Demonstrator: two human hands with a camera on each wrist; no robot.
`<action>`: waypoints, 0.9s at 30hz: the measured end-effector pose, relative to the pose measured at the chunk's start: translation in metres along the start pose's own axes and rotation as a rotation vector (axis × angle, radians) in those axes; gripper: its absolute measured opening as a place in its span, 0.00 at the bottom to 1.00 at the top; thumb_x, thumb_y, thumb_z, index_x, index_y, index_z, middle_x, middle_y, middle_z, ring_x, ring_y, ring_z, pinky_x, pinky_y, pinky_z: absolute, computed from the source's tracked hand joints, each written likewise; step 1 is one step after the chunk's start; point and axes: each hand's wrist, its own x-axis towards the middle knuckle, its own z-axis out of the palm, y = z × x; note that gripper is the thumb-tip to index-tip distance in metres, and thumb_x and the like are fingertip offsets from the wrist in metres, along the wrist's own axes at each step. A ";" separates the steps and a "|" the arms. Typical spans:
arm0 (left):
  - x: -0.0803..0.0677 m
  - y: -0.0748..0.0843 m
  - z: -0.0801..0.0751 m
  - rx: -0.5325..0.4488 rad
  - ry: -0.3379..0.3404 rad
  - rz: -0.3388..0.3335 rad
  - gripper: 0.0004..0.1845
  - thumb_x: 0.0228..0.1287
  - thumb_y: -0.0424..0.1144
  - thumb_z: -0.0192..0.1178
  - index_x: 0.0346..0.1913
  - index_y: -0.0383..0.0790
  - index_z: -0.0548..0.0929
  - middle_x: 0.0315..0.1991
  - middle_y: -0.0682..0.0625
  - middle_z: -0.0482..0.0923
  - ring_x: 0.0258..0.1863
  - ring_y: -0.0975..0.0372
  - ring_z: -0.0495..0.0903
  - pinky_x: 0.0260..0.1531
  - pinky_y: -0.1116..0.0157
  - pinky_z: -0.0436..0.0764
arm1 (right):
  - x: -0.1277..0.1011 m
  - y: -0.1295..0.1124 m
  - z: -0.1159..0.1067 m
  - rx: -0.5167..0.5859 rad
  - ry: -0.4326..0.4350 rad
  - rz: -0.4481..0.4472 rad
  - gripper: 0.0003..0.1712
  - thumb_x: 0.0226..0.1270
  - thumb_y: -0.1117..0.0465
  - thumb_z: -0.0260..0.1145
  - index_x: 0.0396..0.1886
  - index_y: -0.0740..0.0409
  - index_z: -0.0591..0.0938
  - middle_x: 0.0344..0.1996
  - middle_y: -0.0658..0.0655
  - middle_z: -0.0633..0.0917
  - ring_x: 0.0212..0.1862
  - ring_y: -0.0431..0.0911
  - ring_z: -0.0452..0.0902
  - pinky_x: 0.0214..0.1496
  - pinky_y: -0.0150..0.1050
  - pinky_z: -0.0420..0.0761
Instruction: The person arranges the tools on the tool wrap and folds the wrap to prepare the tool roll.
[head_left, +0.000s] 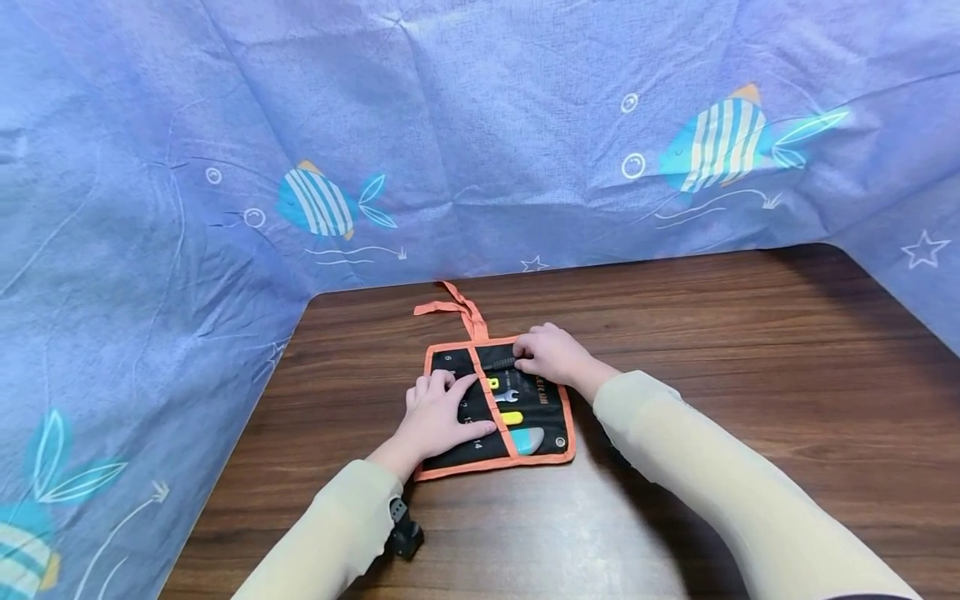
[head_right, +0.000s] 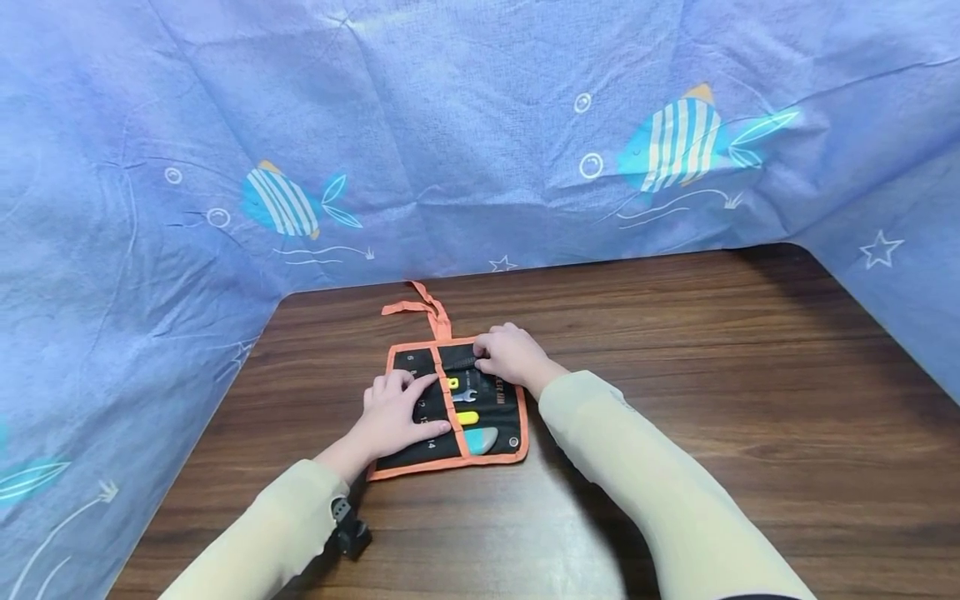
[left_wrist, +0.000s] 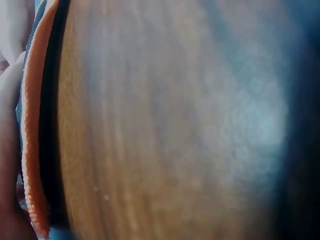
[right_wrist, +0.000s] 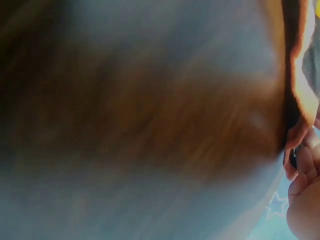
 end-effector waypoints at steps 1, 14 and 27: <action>0.000 0.000 0.000 -0.001 0.003 0.002 0.45 0.49 0.75 0.53 0.69 0.57 0.65 0.53 0.48 0.61 0.49 0.53 0.57 0.48 0.51 0.58 | 0.001 -0.001 0.001 0.003 0.001 0.000 0.08 0.65 0.56 0.63 0.41 0.52 0.83 0.34 0.51 0.78 0.37 0.47 0.69 0.45 0.44 0.69; 0.001 -0.005 0.002 0.009 0.009 0.033 0.45 0.48 0.75 0.53 0.69 0.58 0.64 0.50 0.50 0.62 0.48 0.54 0.57 0.49 0.50 0.58 | 0.013 -0.019 0.008 0.000 0.011 -0.036 0.06 0.63 0.56 0.65 0.38 0.52 0.83 0.32 0.50 0.79 0.37 0.46 0.70 0.47 0.44 0.69; 0.002 -0.007 0.005 -0.079 0.045 0.014 0.45 0.46 0.74 0.57 0.64 0.51 0.71 0.47 0.49 0.66 0.45 0.56 0.61 0.46 0.53 0.60 | 0.010 -0.013 0.011 0.031 -0.030 -0.007 0.10 0.65 0.55 0.63 0.43 0.52 0.82 0.40 0.52 0.82 0.42 0.47 0.74 0.52 0.45 0.68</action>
